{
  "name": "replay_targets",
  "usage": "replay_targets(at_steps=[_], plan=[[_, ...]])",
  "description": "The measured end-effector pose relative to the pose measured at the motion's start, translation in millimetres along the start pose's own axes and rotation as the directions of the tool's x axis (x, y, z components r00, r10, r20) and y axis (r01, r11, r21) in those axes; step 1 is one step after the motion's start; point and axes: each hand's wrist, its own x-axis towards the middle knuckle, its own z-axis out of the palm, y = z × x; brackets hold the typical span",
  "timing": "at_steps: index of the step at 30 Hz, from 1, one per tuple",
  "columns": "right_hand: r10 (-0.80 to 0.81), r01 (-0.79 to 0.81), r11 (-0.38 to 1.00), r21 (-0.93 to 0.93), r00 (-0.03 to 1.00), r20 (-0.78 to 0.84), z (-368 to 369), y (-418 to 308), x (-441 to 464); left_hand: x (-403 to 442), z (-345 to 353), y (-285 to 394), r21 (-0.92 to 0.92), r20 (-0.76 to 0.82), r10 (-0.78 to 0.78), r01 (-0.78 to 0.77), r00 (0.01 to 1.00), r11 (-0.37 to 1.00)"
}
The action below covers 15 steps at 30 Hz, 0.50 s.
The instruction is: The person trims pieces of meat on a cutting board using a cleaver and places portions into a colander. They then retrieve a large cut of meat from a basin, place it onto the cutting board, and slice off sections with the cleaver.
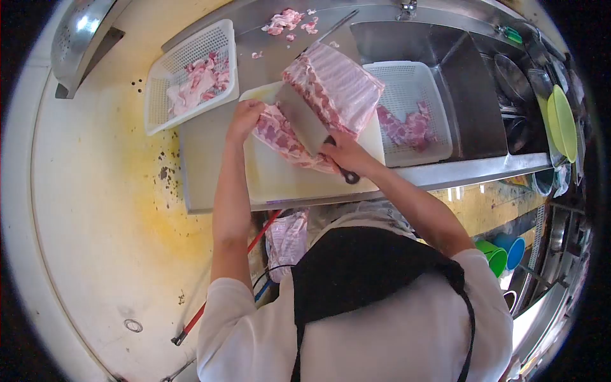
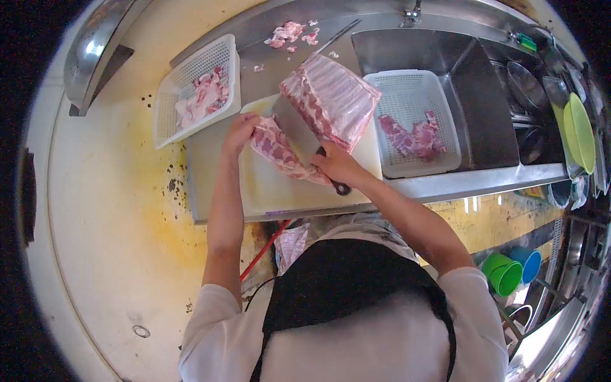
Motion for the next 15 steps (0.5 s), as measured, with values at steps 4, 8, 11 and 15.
replay_targets(at_steps=[4, 8, 11, 15], plan=[[0.008, -0.006, 0.999, -0.034, 0.999, 0.054, 4, -11, 15, -14, -1, 8, -0.082, -0.021, -0.020, 0.018, 1.000, 0.997], [0.095, -0.105, 0.993, 0.053, 0.982, 0.166, 2, -7, -30, -19, -11, 14, -0.213, -0.091, -0.053, 0.033, 0.994, 0.977], [0.053, -0.058, 0.994, 0.097, 0.997, 0.054, 6, -15, -32, -28, -24, 21, -0.229, -0.139, -0.059, 0.026, 0.989, 0.973], [-0.005, 0.011, 0.997, 0.071, 0.997, -0.082, -5, -30, -10, -44, -37, 52, -0.258, -0.176, -0.004, -0.042, 0.984, 0.965]])
